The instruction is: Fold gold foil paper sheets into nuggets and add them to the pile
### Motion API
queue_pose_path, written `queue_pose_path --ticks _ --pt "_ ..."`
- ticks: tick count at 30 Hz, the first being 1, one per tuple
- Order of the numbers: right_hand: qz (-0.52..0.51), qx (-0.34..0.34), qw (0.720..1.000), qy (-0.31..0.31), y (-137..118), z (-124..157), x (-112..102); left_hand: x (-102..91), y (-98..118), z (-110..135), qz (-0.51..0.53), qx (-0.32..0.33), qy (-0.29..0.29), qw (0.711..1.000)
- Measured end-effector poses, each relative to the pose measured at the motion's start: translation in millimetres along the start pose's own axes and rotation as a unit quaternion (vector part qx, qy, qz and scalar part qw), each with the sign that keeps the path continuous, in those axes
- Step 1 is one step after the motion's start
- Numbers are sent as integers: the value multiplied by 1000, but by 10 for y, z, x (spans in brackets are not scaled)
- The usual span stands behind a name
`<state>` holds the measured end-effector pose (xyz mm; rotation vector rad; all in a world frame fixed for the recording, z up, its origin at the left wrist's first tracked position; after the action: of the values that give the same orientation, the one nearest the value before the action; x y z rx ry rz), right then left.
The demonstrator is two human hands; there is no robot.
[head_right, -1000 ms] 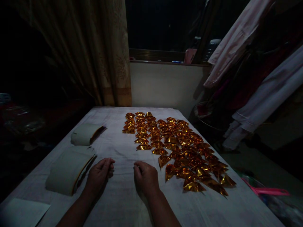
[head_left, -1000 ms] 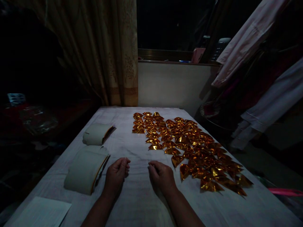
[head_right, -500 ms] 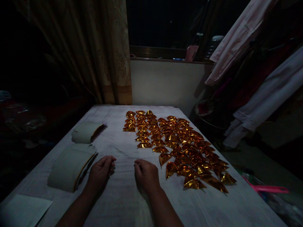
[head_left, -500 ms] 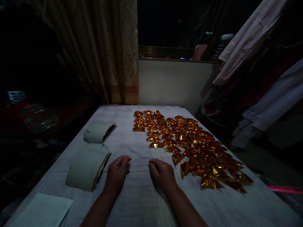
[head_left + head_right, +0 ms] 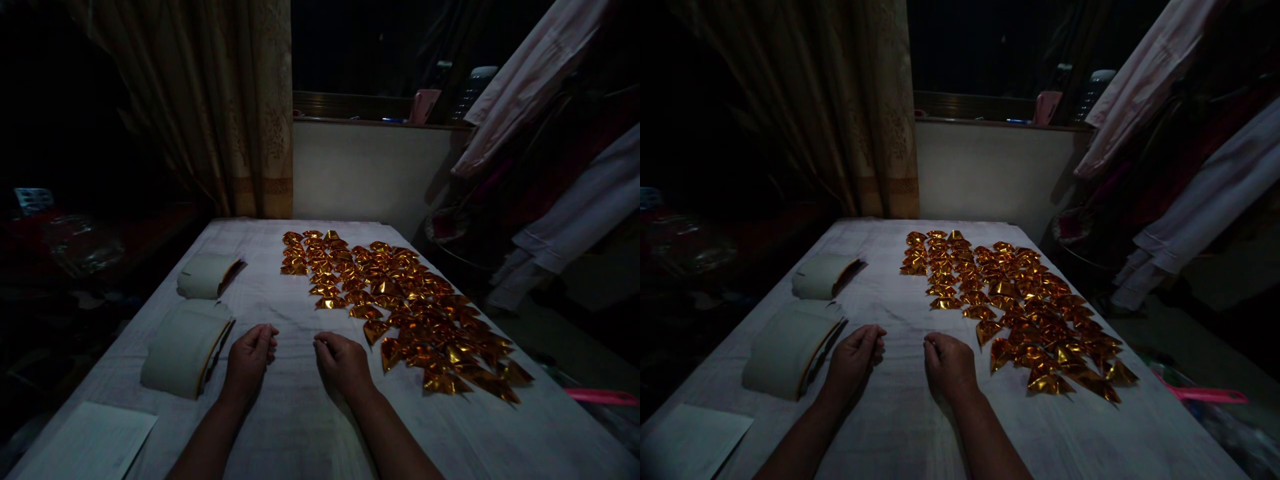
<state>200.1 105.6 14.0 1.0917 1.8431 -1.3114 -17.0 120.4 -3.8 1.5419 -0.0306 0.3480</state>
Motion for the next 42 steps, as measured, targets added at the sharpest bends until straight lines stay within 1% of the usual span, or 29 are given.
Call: queue_pose_path --ticks 9,29,37,42 --pt "8 0 1000 -1 -23 -5 -38 -5 -28 -10 0 0 -3 1000" --pt "11 6 1000 -25 -29 -7 -15 5 -11 6 -2 1 -3 1000" --pt "12 2 1000 -28 -43 -11 -22 0 -7 2 -5 0 -3 1000" --pt "17 -1 1000 -19 -43 -12 -34 27 18 7 -13 1 -3 1000"
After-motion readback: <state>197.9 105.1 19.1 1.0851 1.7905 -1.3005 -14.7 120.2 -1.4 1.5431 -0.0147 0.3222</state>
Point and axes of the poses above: each hand's wrist, its own z-axis away from the middle knuckle, its own x-axis out of the palm, y = z × x, the point moved 9 cm from there along -z, towards the middle knuckle, and after that the axes turned 15 degrees about z, right-handed, at the moved point
